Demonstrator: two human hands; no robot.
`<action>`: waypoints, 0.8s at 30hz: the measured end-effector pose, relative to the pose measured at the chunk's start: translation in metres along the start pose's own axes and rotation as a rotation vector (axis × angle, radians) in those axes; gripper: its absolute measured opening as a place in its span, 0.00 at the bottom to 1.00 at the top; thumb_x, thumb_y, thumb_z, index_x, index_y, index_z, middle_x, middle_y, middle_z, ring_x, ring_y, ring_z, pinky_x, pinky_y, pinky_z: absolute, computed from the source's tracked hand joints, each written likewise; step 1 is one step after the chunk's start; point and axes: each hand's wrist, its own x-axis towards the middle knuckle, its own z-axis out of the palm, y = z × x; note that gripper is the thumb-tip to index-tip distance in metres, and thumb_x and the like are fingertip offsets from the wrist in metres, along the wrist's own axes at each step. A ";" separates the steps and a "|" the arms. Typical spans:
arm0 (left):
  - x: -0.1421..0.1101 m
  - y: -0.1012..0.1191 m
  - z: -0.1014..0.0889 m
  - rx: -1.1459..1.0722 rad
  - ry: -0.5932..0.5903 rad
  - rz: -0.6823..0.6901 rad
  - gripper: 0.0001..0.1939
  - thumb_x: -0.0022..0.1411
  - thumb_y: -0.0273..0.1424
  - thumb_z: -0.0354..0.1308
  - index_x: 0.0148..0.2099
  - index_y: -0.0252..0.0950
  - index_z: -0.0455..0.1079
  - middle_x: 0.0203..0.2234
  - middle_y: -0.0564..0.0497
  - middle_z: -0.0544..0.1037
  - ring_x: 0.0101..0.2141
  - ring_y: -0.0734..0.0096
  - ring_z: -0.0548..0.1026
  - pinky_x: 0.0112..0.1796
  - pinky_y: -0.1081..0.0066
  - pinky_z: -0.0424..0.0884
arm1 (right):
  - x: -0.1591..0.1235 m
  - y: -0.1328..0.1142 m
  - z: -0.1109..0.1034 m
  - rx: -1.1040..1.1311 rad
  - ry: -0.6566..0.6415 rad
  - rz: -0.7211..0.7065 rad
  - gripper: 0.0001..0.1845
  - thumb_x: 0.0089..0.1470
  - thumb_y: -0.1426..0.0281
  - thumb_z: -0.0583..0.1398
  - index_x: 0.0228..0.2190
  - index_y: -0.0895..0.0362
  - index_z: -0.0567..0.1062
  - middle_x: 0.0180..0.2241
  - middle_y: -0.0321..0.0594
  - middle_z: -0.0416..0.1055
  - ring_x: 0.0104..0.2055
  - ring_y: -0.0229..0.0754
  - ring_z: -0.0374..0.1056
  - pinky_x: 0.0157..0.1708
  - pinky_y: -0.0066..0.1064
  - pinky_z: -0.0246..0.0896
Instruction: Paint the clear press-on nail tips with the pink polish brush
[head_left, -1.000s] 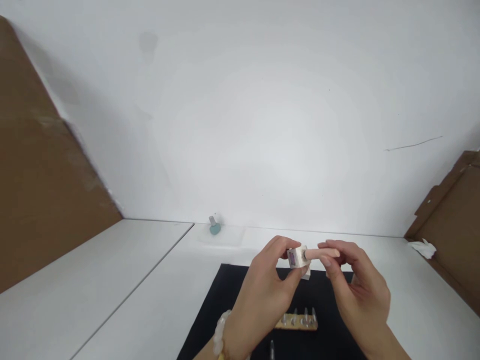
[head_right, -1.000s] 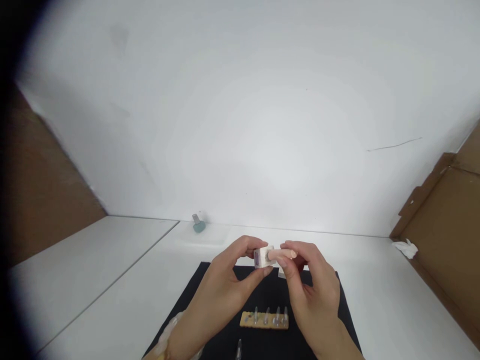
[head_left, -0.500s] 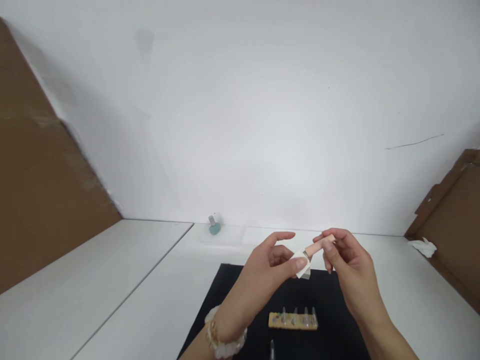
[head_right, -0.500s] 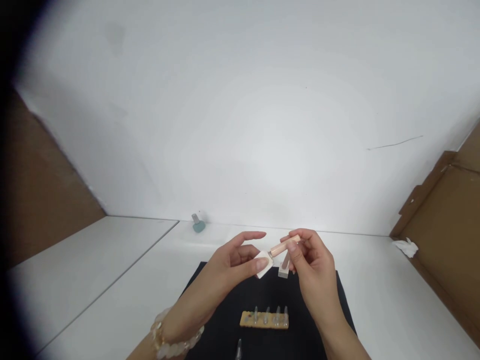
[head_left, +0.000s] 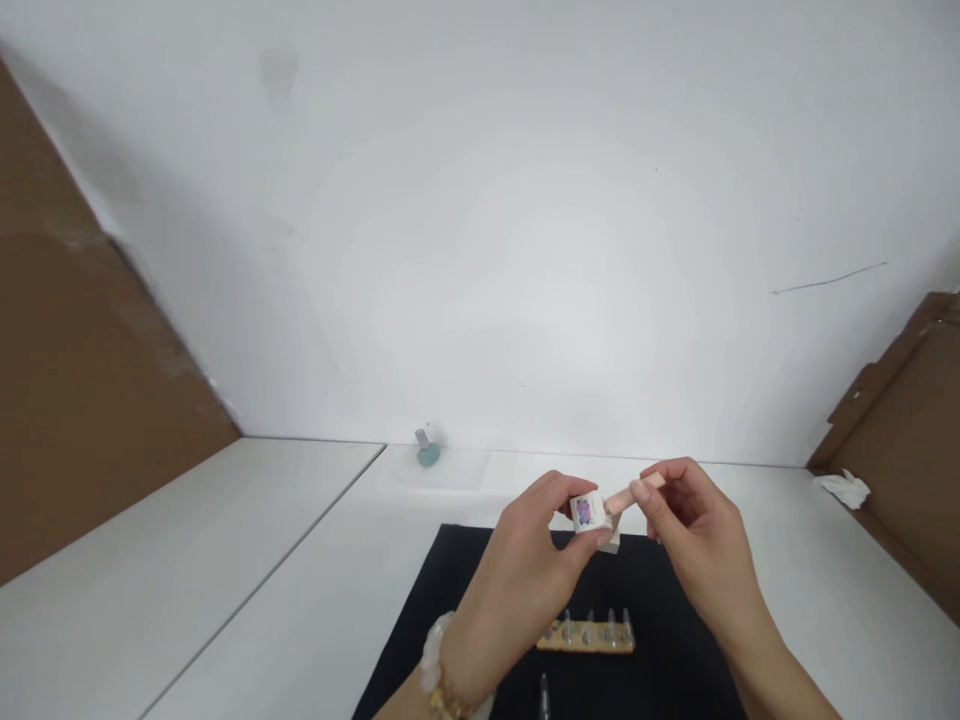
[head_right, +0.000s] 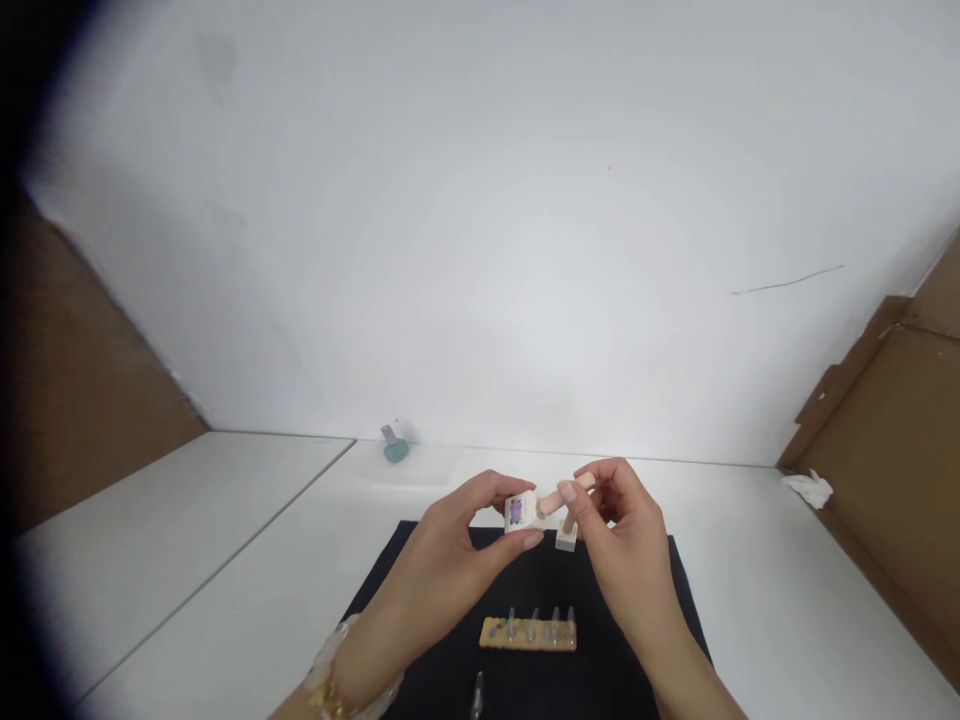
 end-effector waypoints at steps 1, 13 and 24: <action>0.000 0.000 0.000 0.011 0.008 0.018 0.08 0.59 0.26 0.64 0.41 0.43 0.75 0.35 0.57 0.80 0.39 0.65 0.76 0.40 0.69 0.69 | -0.001 0.000 0.000 -0.017 0.019 -0.001 0.17 0.60 0.53 0.65 0.33 0.53 0.72 0.27 0.34 0.74 0.24 0.35 0.63 0.26 0.28 0.62; 0.003 0.006 -0.010 -0.074 -0.078 -0.147 0.11 0.53 0.34 0.68 0.41 0.41 0.81 0.33 0.53 0.82 0.37 0.60 0.77 0.39 0.65 0.70 | -0.002 0.001 -0.005 -0.011 -0.043 -0.062 0.14 0.62 0.55 0.65 0.37 0.52 0.74 0.33 0.37 0.79 0.28 0.38 0.67 0.27 0.29 0.63; 0.001 0.010 -0.016 -0.160 -0.188 -0.164 0.08 0.54 0.35 0.68 0.37 0.38 0.83 0.29 0.52 0.80 0.34 0.62 0.75 0.37 0.66 0.68 | 0.001 0.000 -0.005 0.034 -0.071 0.024 0.19 0.60 0.52 0.66 0.31 0.53 0.70 0.27 0.37 0.76 0.26 0.37 0.65 0.25 0.27 0.61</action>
